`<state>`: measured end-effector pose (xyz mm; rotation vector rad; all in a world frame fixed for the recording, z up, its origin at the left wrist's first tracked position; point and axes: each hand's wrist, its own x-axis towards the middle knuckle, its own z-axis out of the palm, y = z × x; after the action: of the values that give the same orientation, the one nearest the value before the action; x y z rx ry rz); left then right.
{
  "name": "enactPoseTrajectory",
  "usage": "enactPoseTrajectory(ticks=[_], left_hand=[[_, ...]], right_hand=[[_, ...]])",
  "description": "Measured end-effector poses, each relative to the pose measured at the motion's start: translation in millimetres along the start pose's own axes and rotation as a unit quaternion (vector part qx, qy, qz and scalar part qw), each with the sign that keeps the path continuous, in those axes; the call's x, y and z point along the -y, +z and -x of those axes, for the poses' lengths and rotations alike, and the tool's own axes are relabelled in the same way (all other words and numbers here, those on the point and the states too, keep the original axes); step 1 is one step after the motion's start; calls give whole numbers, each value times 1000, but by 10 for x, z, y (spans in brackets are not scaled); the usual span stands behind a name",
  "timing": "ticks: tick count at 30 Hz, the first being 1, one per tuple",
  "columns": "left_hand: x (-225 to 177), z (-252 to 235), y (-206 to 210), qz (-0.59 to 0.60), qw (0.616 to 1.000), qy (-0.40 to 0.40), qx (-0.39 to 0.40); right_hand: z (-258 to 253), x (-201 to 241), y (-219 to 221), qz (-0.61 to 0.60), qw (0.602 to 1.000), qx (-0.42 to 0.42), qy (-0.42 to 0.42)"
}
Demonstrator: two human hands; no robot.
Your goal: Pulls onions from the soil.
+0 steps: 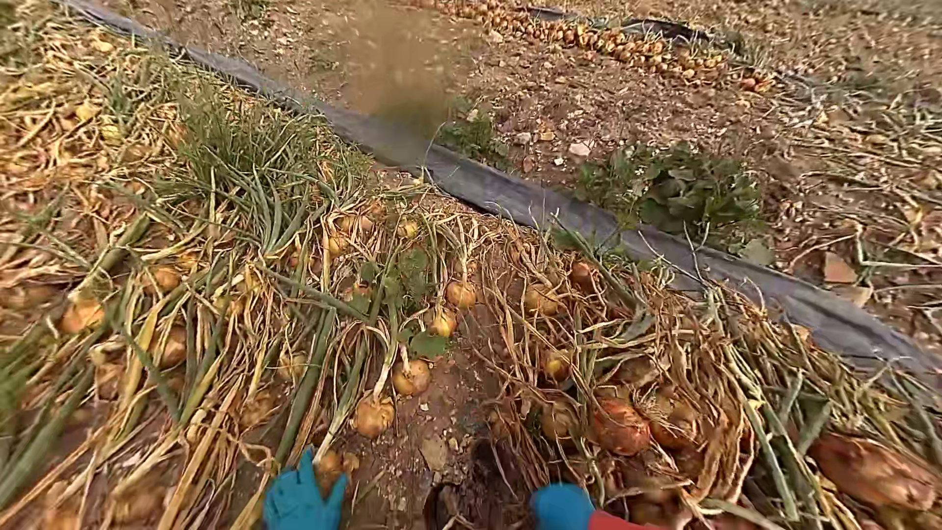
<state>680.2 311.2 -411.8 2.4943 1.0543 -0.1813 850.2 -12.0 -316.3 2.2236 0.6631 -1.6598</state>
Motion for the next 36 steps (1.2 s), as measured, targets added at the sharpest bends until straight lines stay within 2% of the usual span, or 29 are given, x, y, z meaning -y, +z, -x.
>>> enactPoseTrajectory(ticks=[2,5,7,10,11,14,16,18,20,23,26,28,30,33,34,36], left_hand=[[99,47,129,-4,999,4,-46],[136,38,151,-5,998,13,-62],[173,49,217,-1,996,8,-86],[204,32,397,20,989,0,-147],[227,11,473,20,984,6,-177],[322,15,622,15,974,31,-224],[348,6,650,28,971,34,-234],[368,3,647,41,971,45,-232],[409,22,644,56,972,54,-223],[440,-12,673,72,969,68,-224],[473,8,693,80,966,76,-235],[474,13,684,80,966,79,-233],[449,-26,659,80,965,81,-236],[421,-18,604,83,966,81,-232],[415,-24,602,83,964,82,-238],[403,-48,645,73,961,82,-256]], right_hand=[[-52,-34,-574,-1,1000,-10,25],[-135,-87,-1248,-32,991,-125,20],[-238,-27,-1303,-23,980,-198,-24],[-365,177,-1217,30,971,-215,-99],[-434,220,-1290,43,974,-208,-78],[-821,115,-1586,63,976,-197,68],[-979,61,-1703,116,972,-172,110],[-1009,36,-1729,163,969,-135,131],[-952,-20,-1764,158,970,-121,137],[-734,-133,-1846,131,973,-124,145],[-673,-189,-1727,148,968,-141,144],[-664,-63,-1678,149,965,-178,120],[-690,191,-1720,116,961,-249,43],[-885,678,-1690,-46,928,-364,-69],[-964,871,-1682,-83,921,-373,-72],[-1100,1237,-1707,-96,933,-346,-17]])
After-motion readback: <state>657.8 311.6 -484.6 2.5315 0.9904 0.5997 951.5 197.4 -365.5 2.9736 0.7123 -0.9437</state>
